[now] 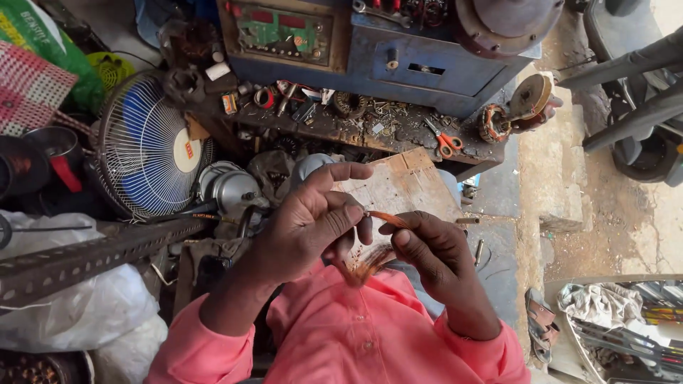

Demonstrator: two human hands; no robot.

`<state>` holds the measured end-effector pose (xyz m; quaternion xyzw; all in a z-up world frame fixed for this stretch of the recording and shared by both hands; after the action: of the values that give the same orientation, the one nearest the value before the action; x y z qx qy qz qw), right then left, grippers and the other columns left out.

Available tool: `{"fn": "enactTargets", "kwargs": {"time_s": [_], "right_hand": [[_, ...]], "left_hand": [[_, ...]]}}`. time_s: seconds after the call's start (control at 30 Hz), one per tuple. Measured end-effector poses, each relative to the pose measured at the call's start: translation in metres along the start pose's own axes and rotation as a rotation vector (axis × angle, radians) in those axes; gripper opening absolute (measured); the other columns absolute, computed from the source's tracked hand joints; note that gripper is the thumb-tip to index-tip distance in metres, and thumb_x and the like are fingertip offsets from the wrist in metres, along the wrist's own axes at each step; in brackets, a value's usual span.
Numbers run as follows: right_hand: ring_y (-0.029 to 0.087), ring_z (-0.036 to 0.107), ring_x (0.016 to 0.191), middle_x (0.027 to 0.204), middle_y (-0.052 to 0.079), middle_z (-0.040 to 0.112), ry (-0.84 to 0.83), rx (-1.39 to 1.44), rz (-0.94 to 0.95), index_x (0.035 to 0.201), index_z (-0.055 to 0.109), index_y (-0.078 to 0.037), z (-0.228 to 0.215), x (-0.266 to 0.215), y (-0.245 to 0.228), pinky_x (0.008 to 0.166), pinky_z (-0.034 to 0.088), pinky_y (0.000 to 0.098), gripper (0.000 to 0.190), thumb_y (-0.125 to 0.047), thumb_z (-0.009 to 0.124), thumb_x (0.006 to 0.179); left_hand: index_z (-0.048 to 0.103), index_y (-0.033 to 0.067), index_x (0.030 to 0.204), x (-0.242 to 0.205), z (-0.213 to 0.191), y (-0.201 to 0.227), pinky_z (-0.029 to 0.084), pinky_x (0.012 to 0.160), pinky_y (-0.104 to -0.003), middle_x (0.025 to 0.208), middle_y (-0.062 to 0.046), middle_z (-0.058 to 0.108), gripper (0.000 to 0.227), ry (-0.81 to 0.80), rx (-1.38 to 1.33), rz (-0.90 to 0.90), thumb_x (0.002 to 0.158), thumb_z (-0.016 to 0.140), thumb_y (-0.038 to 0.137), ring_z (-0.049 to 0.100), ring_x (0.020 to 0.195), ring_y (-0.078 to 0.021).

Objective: Repairing or rewinding an electric fan motor stator by inserting copper coils.

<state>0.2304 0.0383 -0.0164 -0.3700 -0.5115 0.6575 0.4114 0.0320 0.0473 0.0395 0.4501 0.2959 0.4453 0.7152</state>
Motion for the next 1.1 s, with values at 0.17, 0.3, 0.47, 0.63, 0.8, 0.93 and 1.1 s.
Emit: {"fn": "enactTargets", "kwargs": {"time_s": [0.17, 0.3, 0.47, 0.63, 0.8, 0.93, 1.1], "right_hand": [[0.006, 0.056, 0.077, 0.083, 0.0, 0.064, -0.074, 0.113, 0.003, 0.111, 0.07, 0.006, 0.006, -0.009, -0.023, 0.07, 0.05, 0.0242, 0.028, -0.019, 0.062, 0.102], [0.006, 0.048, 0.065, 0.07, -0.002, 0.055, -0.016, -0.116, -0.01, 0.097, 0.074, 0.006, 0.004, -0.013, -0.038, 0.059, 0.043, 0.0233, 0.031, -0.022, 0.062, 0.104], [0.007, 0.048, 0.066, 0.071, 0.002, 0.06, -0.054, -0.18, 0.028, 0.096, 0.074, 0.005, 0.006, -0.009, -0.061, 0.059, 0.039, 0.0238, 0.031, -0.023, 0.065, 0.101], [0.011, 0.056, 0.077, 0.091, 0.01, 0.071, -0.184, -0.015, -0.081, 0.11, 0.071, 0.006, 0.024, -0.007, -0.099, 0.07, 0.046, 0.0275, 0.033, -0.025, 0.075, 0.099], [0.025, 0.075, 0.112, 0.117, 0.013, 0.076, -0.74, -0.206, -0.239, 0.121, 0.073, 0.002, -0.002, 0.018, -0.07, 0.102, 0.057, 0.0375, 0.06, -0.044, 0.083, 0.085], [0.028, 0.07, 0.102, 0.127, 0.022, 0.071, -0.661, -0.073, 0.009, 0.117, 0.072, 0.005, -0.001, 0.026, -0.013, 0.089, 0.053, 0.0389, 0.068, -0.043, 0.092, 0.074], [0.025, 0.072, 0.112, 0.105, 0.012, 0.076, -0.771, 0.19, -0.069, 0.111, 0.07, 0.0, 0.011, 0.035, 0.013, 0.111, 0.052, 0.0456, 0.034, -0.017, 0.088, 0.087]], "left_hand": [[0.04, 0.003, 0.15, -0.008, 0.007, 0.002, 0.037, 0.052, -0.018, 0.083, -0.008, 0.068, 0.051, -0.033, -0.105, 0.033, 0.105, 0.059, 0.017, 0.045, 0.056, -0.0032], [0.039, 0.002, 0.153, -0.018, 0.013, 0.005, 0.037, 0.058, -0.018, 0.087, -0.008, 0.069, 0.051, -0.072, -0.141, 0.07, 0.108, 0.058, 0.017, 0.045, 0.061, -0.0027], [0.037, 0.0039, 0.154, -0.029, 0.025, 0.034, 0.046, 0.062, -0.021, 0.088, -0.008, 0.071, 0.052, -0.059, 0.0, 0.11, 0.107, 0.057, 0.017, 0.053, 0.065, -0.0044], [0.037, 0.0037, 0.156, -0.031, 0.034, 0.056, 0.04, 0.059, -0.019, 0.086, -0.009, 0.071, 0.054, -0.074, -0.06, 0.126, 0.108, 0.058, 0.014, 0.049, 0.063, -0.0033], [0.037, 0.0069, 0.157, -0.027, 0.03, 0.061, 0.039, 0.054, -0.021, 0.085, -0.009, 0.072, 0.052, -0.063, -0.129, 0.249, 0.11, 0.056, 0.014, 0.048, 0.057, -0.0049], [0.044, 0.0048, 0.154, -0.018, 0.002, 0.044, 0.036, 0.047, -0.021, 0.085, -0.012, 0.07, 0.048, -0.006, -0.217, 0.261, 0.109, 0.058, 0.011, 0.044, 0.053, -0.006], [0.047, 0.0064, 0.152, -0.016, -0.034, 0.023, 0.034, 0.051, -0.02, 0.093, -0.011, 0.07, 0.044, 0.054, -0.484, 0.241, 0.11, 0.059, 0.009, 0.039, 0.054, -0.003]]}}
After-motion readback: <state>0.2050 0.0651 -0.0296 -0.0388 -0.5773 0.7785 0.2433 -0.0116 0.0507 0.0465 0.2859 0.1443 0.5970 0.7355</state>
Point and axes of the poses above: each hand's wrist, its own x-axis towards the middle knuckle, its own z-axis out of the palm, y = z × x, the point moved 6 cm from there along x, towards the middle knuckle
